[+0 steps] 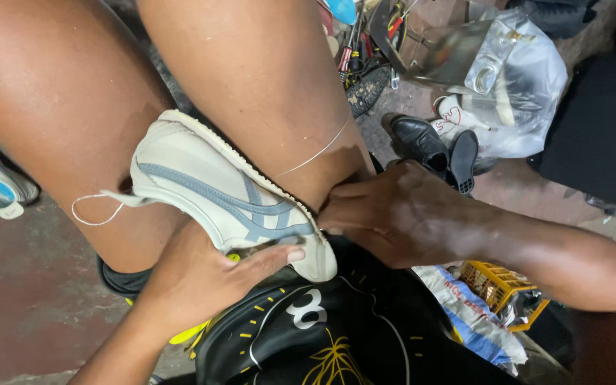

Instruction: The person stitches the sole of a sneaker using a needle and thread, pulling the thread tight through each hole along the edge of the shoe.

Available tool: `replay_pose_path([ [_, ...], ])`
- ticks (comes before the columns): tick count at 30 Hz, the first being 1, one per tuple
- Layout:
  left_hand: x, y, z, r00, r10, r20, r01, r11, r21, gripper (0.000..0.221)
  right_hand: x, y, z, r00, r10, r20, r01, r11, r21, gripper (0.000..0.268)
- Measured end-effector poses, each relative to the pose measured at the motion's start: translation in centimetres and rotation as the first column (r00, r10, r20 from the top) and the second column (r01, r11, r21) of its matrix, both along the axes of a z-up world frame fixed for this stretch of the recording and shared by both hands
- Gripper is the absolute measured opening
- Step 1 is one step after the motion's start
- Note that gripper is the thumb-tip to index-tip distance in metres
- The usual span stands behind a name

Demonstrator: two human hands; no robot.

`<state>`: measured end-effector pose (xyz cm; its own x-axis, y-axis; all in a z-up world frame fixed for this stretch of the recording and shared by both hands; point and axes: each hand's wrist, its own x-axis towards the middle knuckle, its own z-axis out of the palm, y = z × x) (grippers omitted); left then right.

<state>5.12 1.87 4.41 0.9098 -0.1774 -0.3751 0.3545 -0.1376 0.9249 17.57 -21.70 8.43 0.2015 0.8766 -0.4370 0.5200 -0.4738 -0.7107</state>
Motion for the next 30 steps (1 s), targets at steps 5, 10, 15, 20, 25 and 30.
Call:
replay_pose_path([
  [5, -1.2, 2.4, 0.5, 0.975, -0.02, -0.223, 0.013, 0.999, -0.034, 0.031, 0.0, 0.6, 1.3, 0.985, -0.07, 0.155, 0.055, 0.994, 0.099, 0.025],
  [10, -2.8, 3.3, -1.6, 0.981, 0.14, -0.138, -0.187, 0.875, -0.447, 0.069, -1.5, 3.6, 3.5, 0.955, -0.139, 0.264, -0.001, 0.884, 0.467, 0.03],
  [15, -2.7, 3.2, -2.0, 0.881, 0.191, -0.433, -0.358, 0.868, -0.345, 0.06, -3.7, 6.7, 2.8, 0.833, 0.11, 0.542, -0.344, 0.871, 0.352, 0.029],
  [20, -4.2, 5.1, 0.5, 0.858, 0.501, -0.112, -0.513, 0.847, -0.141, 0.021, -4.4, 6.0, 1.5, 0.767, 0.202, 0.609, -0.458, 0.837, 0.299, 0.011],
  [25, -5.4, 8.3, 1.2, 0.66, 0.751, -0.016, -0.705, 0.627, 0.331, 0.018, -3.6, 4.0, -0.6, 0.762, 0.141, 0.632, -0.494, 0.757, 0.427, 0.013],
  [30, -5.1, 6.4, 3.4, 0.828, 0.435, 0.355, -0.56, 0.68, 0.473, 0.011, -4.1, 3.6, -2.2, 0.838, 0.037, 0.544, -0.384, 0.749, 0.54, 0.023],
])
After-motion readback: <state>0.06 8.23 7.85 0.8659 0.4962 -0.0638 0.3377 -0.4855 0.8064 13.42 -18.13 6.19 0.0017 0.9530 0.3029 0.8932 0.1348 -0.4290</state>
